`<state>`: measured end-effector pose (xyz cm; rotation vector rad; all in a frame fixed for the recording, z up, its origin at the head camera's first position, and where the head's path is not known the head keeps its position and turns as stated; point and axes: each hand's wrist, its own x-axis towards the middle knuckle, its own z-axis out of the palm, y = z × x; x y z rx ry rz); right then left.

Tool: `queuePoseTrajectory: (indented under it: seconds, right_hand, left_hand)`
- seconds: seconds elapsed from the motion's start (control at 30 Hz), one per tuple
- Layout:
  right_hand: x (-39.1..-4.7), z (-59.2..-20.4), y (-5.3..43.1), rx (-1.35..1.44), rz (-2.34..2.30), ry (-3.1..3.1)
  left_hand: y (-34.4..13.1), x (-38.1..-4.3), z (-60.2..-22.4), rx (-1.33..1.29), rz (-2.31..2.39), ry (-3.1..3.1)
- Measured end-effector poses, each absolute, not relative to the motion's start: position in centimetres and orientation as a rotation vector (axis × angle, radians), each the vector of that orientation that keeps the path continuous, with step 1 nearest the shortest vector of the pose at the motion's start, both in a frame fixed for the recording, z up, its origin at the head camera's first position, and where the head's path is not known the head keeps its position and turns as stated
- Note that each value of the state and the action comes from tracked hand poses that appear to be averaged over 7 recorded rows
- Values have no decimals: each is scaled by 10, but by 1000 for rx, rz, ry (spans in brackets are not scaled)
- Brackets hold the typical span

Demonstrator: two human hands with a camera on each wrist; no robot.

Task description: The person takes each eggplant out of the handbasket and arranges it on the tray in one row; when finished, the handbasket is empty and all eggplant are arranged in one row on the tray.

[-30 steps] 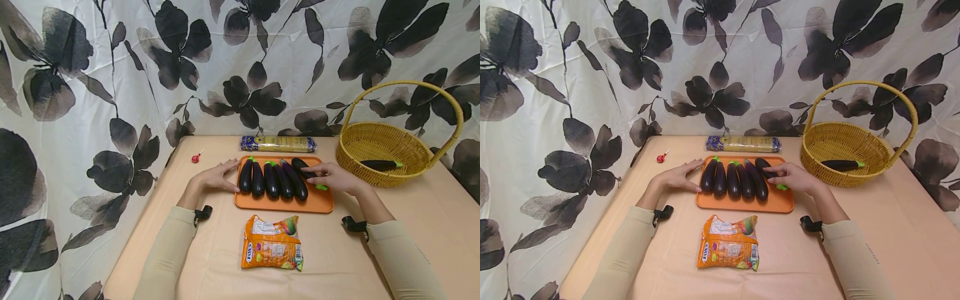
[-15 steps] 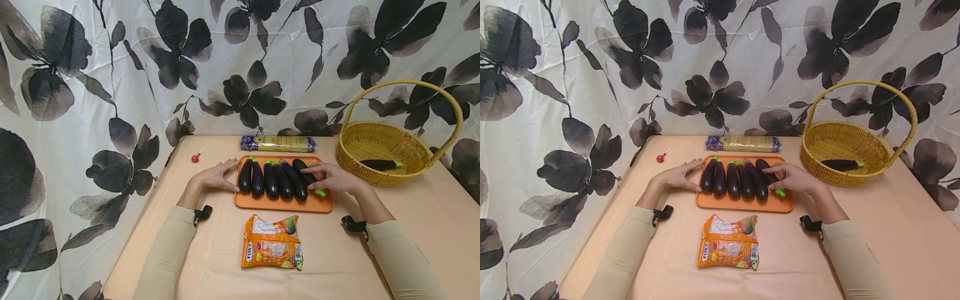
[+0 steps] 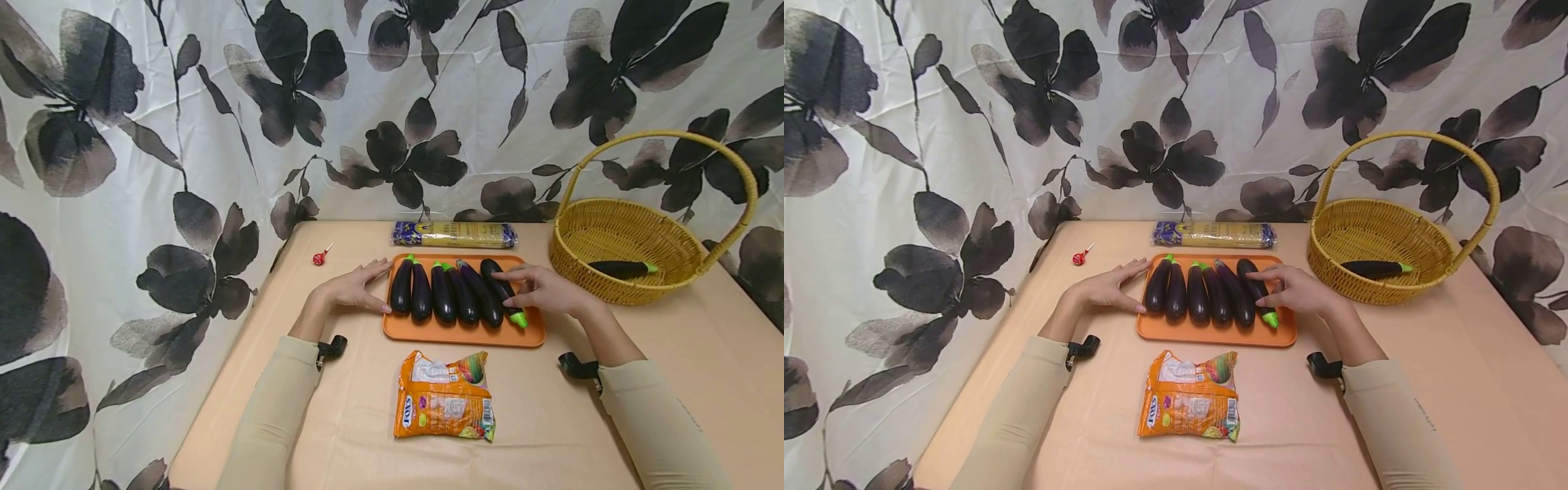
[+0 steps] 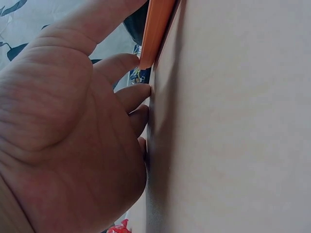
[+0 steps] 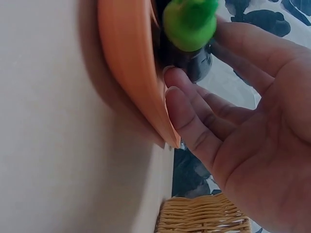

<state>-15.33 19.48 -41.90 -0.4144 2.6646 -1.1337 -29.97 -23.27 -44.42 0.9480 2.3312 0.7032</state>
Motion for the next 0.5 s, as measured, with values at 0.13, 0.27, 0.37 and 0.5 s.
queuePoseTrajectory:
  seconds: [0.13,0.27,0.37,0.5]
  right_hand:
    - [-153,-419,194,-407,-1125,2670]
    - [-153,-419,193,-386,-1132,2654]
    - [-154,-419,193,-373,-1133,2650]
    - [-154,-420,193,-367,-1138,2649]
  left_hand:
    - [-232,-300,-444,945,704,2330]
    - [-232,-299,-443,937,719,2326]
    - [-233,-299,-443,925,729,2322]
    - [-232,-300,-443,929,725,2319]
